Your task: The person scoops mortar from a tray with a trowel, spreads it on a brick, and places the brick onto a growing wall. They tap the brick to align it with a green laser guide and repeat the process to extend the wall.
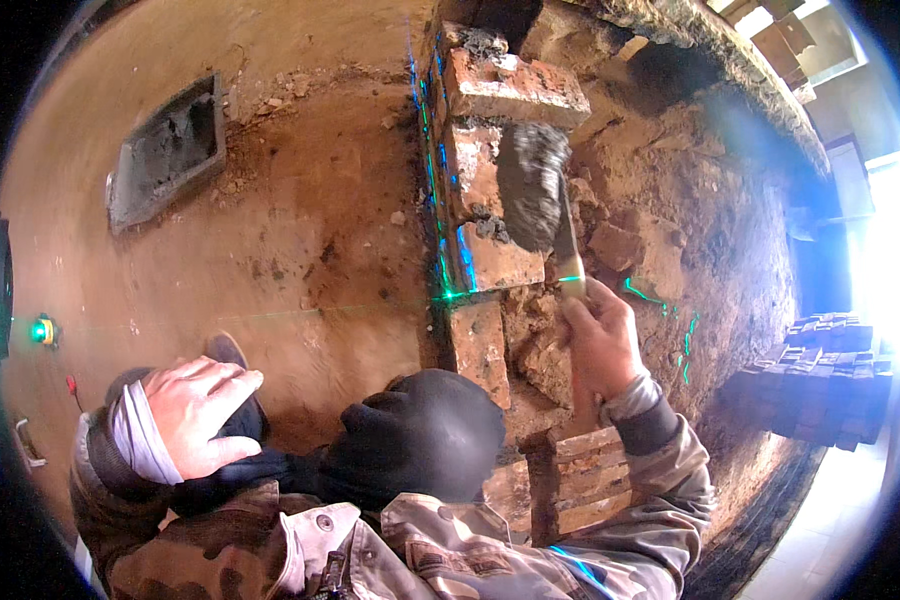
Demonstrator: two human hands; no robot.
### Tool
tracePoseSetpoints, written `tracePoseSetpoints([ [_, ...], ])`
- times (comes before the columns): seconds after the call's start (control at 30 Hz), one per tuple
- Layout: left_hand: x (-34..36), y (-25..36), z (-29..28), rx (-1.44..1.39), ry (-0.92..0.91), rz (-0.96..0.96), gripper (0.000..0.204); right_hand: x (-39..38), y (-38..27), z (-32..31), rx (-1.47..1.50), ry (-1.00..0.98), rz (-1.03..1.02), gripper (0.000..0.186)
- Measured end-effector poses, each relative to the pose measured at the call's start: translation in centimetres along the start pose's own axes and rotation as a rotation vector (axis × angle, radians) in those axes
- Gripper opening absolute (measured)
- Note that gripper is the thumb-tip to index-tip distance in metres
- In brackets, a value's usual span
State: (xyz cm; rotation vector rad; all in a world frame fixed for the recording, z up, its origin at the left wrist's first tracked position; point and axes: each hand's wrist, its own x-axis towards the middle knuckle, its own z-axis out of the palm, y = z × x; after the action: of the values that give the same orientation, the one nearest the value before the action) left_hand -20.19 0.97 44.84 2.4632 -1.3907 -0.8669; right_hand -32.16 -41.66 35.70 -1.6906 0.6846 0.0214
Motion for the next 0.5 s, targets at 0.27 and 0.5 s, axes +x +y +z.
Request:
tracePoseSetpoints([
  [0.27, 6.3, -2.1, 5.2, -0.016, 0.008, 0.192, 0.065, -1.3, 2.3, 1.5, -0.127, 0.147, -0.221, 0.051],
  [0.5, 11.0, -6.8, 8.1, 0.122, -0.256, 0.08, 0.066, 0.4, 4.1, 1.4, -0.49, 0.26, -0.279, 0.05],
])
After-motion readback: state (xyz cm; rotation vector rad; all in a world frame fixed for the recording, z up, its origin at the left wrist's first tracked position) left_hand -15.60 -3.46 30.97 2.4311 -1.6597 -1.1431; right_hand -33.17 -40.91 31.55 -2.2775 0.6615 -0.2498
